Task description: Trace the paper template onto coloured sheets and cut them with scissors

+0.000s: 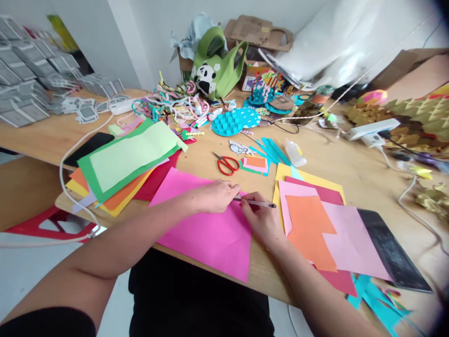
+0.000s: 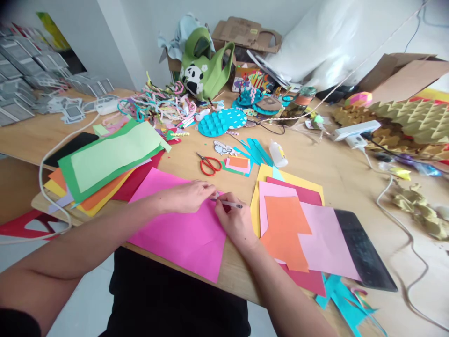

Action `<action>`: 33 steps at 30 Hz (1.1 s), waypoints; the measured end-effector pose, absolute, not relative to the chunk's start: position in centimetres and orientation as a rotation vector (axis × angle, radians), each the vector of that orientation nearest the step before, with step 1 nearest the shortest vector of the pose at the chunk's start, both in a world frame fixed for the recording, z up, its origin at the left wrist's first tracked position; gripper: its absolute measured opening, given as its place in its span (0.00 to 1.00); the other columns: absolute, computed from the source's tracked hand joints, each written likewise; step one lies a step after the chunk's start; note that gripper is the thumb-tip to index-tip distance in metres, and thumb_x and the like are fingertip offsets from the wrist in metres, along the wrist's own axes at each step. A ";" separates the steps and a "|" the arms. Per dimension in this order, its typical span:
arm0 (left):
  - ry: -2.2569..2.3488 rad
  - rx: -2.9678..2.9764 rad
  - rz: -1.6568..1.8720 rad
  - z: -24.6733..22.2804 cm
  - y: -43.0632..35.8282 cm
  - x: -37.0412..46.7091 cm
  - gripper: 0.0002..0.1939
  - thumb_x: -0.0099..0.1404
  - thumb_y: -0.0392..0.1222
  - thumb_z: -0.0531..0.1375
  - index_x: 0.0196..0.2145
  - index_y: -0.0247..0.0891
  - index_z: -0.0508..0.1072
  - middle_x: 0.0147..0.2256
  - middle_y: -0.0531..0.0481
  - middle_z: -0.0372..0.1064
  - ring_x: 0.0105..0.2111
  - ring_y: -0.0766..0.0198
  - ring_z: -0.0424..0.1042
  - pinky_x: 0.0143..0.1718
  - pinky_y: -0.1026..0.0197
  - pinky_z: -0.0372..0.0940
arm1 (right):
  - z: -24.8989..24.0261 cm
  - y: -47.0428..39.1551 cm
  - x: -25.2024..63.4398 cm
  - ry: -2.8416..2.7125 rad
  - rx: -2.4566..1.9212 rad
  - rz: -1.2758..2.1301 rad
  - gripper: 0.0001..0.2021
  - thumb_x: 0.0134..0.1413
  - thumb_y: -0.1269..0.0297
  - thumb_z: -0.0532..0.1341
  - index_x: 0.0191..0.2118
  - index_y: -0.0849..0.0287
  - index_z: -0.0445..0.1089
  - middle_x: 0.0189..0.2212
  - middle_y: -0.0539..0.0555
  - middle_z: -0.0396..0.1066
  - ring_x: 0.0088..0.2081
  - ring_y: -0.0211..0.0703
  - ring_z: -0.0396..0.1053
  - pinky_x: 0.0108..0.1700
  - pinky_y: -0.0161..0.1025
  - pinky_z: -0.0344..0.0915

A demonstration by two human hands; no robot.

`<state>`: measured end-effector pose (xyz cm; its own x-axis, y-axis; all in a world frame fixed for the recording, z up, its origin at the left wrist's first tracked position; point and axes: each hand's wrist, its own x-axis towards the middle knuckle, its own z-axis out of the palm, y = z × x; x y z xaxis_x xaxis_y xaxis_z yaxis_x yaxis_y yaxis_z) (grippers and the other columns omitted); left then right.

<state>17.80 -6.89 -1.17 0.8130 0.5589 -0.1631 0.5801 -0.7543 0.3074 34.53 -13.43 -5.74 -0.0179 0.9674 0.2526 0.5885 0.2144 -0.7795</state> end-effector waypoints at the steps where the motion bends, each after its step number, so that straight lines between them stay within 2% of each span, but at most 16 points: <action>1: 0.852 2.668 -0.074 -1.3 -6.9 17.8 0.17 0.60 0.26 0.48 0.45 0.33 0.65 0.43 0.40 0.69 0.46 0.55 0.69 0.45 0.58 0.62 | -5.7 -13.5 34.5 -1.734 -1.447 0.561 0.05 0.55 0.64 0.56 0.31 0.57 0.66 0.22 0.50 0.68 0.22 0.37 0.64 0.24 0.34 0.59; 7: 0.802 2.770 -0.001 -1.7 -6.9 17.6 0.15 0.60 0.26 0.49 0.44 0.33 0.67 0.43 0.39 0.69 0.49 0.54 0.65 0.51 0.55 0.57 | -5.4 -13.6 34.3 -1.841 -1.406 0.399 0.04 0.56 0.66 0.56 0.31 0.56 0.65 0.22 0.50 0.69 0.23 0.39 0.65 0.26 0.35 0.60; 23: 0.883 2.797 0.020 -2.0 -7.5 17.1 0.19 0.63 0.28 0.49 0.49 0.34 0.68 0.40 0.41 0.67 0.43 0.55 0.66 0.47 0.56 0.60 | -5.3 -13.9 34.5 -1.710 -1.475 0.568 0.05 0.54 0.64 0.57 0.30 0.56 0.66 0.22 0.49 0.69 0.22 0.37 0.64 0.23 0.34 0.60; 33: 0.886 2.804 0.030 -2.3 -7.7 17.0 0.18 0.65 0.29 0.47 0.50 0.33 0.67 0.42 0.40 0.68 0.46 0.54 0.66 0.47 0.55 0.60 | -5.5 -13.7 35.0 -1.608 -1.521 0.633 0.06 0.53 0.63 0.57 0.29 0.57 0.68 0.19 0.49 0.69 0.20 0.37 0.64 0.21 0.33 0.58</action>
